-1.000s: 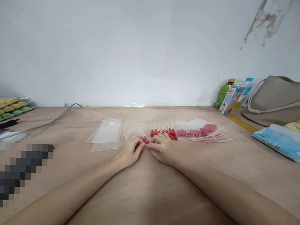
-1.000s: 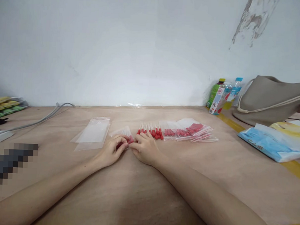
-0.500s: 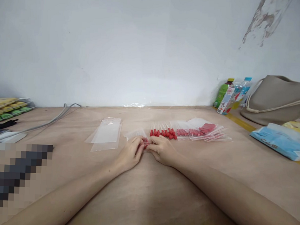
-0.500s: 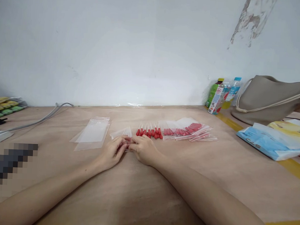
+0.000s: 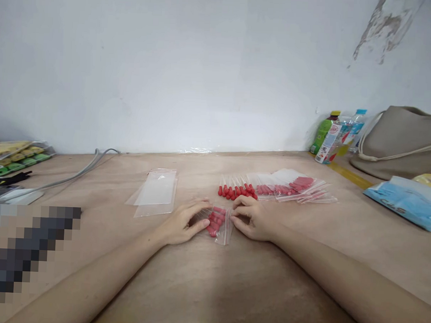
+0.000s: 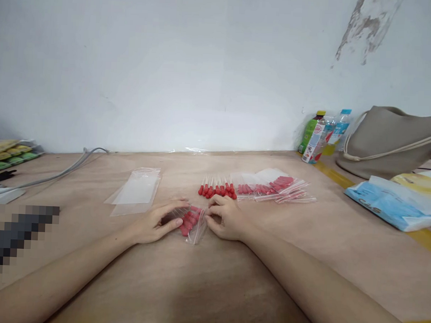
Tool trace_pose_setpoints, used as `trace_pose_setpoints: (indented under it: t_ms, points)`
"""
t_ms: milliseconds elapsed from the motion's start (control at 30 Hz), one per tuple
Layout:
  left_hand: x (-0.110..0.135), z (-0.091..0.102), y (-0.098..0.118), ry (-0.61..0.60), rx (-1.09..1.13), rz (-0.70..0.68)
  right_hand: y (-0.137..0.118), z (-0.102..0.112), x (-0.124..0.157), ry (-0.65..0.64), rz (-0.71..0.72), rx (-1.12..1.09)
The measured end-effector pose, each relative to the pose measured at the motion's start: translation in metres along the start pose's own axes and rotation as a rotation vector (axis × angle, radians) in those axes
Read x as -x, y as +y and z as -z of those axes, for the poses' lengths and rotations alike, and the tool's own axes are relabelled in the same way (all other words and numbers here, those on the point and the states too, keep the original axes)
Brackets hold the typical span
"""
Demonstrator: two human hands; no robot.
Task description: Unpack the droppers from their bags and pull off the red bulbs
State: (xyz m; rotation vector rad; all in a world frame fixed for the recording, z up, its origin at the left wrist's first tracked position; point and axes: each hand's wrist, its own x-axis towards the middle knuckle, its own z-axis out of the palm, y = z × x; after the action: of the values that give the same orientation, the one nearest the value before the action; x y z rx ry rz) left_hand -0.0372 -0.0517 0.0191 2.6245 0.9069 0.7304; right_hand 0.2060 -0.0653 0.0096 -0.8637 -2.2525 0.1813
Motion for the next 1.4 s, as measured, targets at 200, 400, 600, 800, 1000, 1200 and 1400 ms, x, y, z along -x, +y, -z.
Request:
trace_pose_setpoints:
  t_ms: [200, 400, 600, 800, 1000, 1200, 1400]
  points:
    - [-0.002, 0.004, 0.008, -0.073, 0.006, -0.090, 0.004, -0.010, -0.002, 0.047, -0.220, 0.099]
    - [-0.002, 0.004, 0.009, -0.045, -0.032, -0.081, -0.004, -0.002, -0.002, -0.146, -0.184, 0.119]
    - [-0.001, 0.002, 0.007, -0.042, -0.016, -0.059, -0.007, 0.000, -0.002, -0.162, -0.200, 0.127]
    - [-0.001, 0.000, 0.002, -0.037, 0.038, -0.073, -0.012, -0.006, -0.008, -0.149, -0.276, 0.012]
    - [0.000, -0.001, 0.001, -0.049, 0.085, -0.033, -0.008, -0.016, -0.011, -0.079, -0.308, -0.162]
    - [0.000, -0.004, -0.001, -0.016, 0.096, 0.016, -0.010, -0.015, -0.010, -0.001, -0.167, -0.212]
    - [-0.001, -0.005, -0.003, 0.021, 0.058, -0.046, -0.015, -0.014, -0.016, -0.110, -0.248, -0.064]
